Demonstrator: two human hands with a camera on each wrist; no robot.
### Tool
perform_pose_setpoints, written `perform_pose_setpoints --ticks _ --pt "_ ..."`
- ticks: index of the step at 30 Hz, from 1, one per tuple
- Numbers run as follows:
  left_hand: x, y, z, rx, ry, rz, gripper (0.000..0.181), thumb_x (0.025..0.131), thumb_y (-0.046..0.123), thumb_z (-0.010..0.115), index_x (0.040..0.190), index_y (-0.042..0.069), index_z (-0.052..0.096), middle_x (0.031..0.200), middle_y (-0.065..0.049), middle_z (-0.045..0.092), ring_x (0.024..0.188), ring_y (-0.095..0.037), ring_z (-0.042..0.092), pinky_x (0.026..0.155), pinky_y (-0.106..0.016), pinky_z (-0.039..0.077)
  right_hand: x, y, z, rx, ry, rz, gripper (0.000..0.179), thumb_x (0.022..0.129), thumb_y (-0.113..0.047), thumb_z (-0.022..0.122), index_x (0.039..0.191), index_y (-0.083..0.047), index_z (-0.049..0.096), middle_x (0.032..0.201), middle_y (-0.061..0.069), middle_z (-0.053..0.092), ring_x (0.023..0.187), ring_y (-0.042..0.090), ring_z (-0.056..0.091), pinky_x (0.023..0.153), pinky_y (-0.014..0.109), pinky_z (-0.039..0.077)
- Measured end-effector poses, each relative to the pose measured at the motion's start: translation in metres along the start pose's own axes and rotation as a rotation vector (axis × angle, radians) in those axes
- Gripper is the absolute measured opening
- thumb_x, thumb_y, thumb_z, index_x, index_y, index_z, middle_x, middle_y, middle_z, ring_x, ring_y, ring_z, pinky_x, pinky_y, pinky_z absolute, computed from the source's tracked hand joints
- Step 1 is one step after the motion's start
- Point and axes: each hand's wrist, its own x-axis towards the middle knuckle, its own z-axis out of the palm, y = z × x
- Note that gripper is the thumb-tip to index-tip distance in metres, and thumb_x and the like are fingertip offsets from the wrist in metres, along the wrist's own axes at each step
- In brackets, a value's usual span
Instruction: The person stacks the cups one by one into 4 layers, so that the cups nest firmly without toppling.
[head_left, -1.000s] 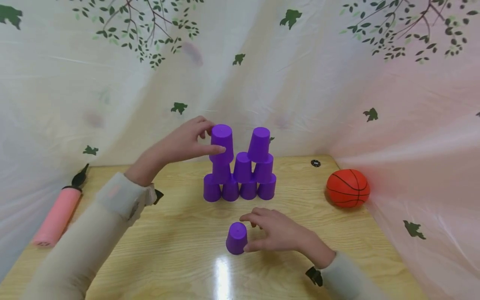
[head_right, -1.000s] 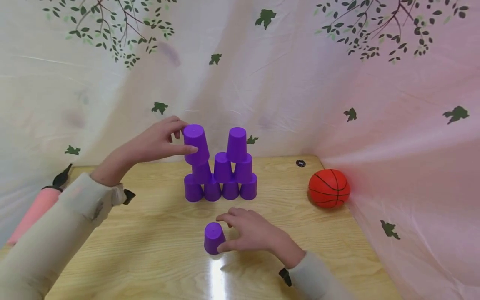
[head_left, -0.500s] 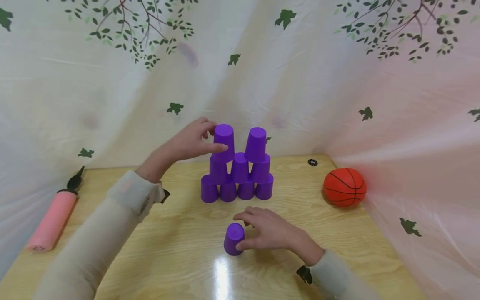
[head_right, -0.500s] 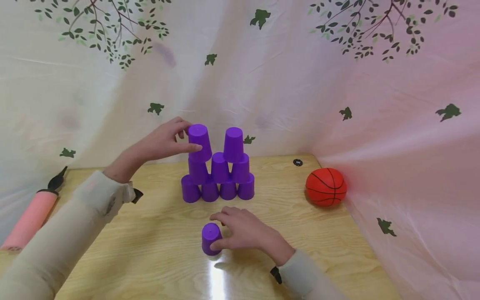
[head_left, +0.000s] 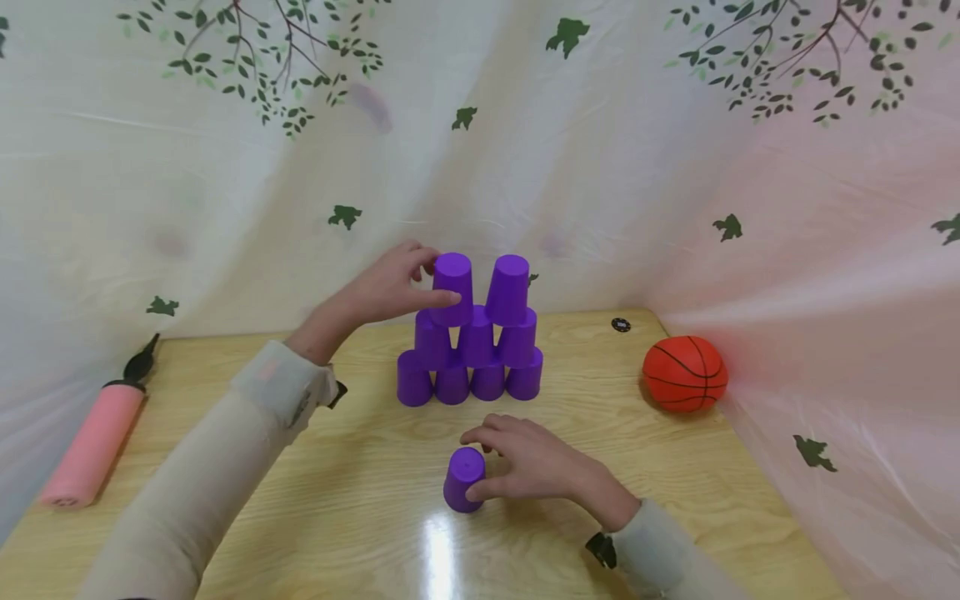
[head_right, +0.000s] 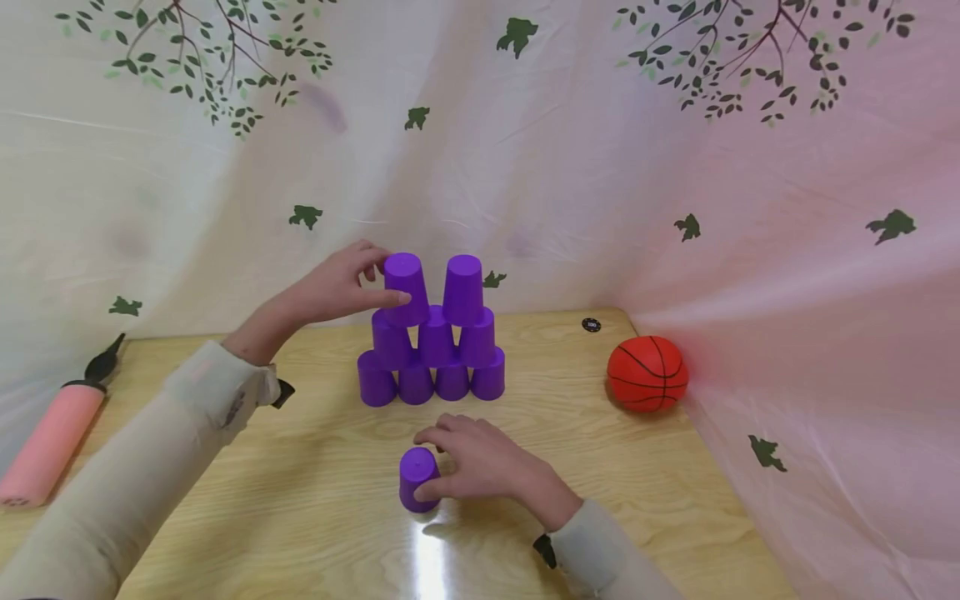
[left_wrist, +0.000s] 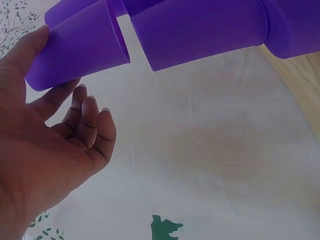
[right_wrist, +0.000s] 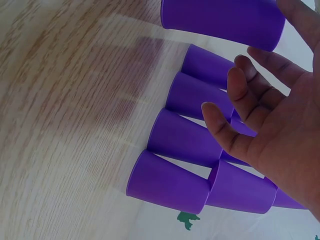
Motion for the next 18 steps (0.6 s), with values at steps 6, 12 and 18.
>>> perform_pose_setpoints --ticks 6,12,18 --pt "0.0025 -0.0003 0.0030 0.001 -0.001 -0.013 0.065 0.087 0.048 0.073 0.135 0.008 0.057 0.122 -0.013 0.054 0.113 -0.031 0.052 0.096 -0.047 0.047 0.0019 0.0021 0.0013 0.001 0.008 -0.017 0.067 0.083 -0.062 0.070 0.137 -0.024 0.060 0.114 -0.006 0.062 0.101 0.014 0.060 0.083 0.029 0.047" --pt "0.0043 0.0003 0.0066 -0.006 -0.001 -0.026 0.064 0.087 0.048 0.073 0.134 0.008 0.057 0.121 -0.012 0.054 0.111 -0.030 0.052 0.096 -0.047 0.046 0.0019 0.0032 0.0013 -0.002 0.001 -0.018 0.063 0.084 -0.063 0.070 0.134 -0.025 0.061 0.115 -0.006 0.062 0.099 0.010 0.057 0.083 0.029 0.047" --pt "0.0065 -0.0001 0.0088 -0.011 -0.002 -0.028 0.063 0.087 0.048 0.072 0.134 0.008 0.057 0.121 -0.012 0.054 0.112 -0.032 0.052 0.095 -0.047 0.046 0.0019 0.0038 0.0007 0.001 0.001 -0.021 0.062 0.084 -0.062 0.070 0.133 -0.025 0.062 0.115 -0.008 0.061 0.097 0.008 0.056 0.083 0.029 0.047"
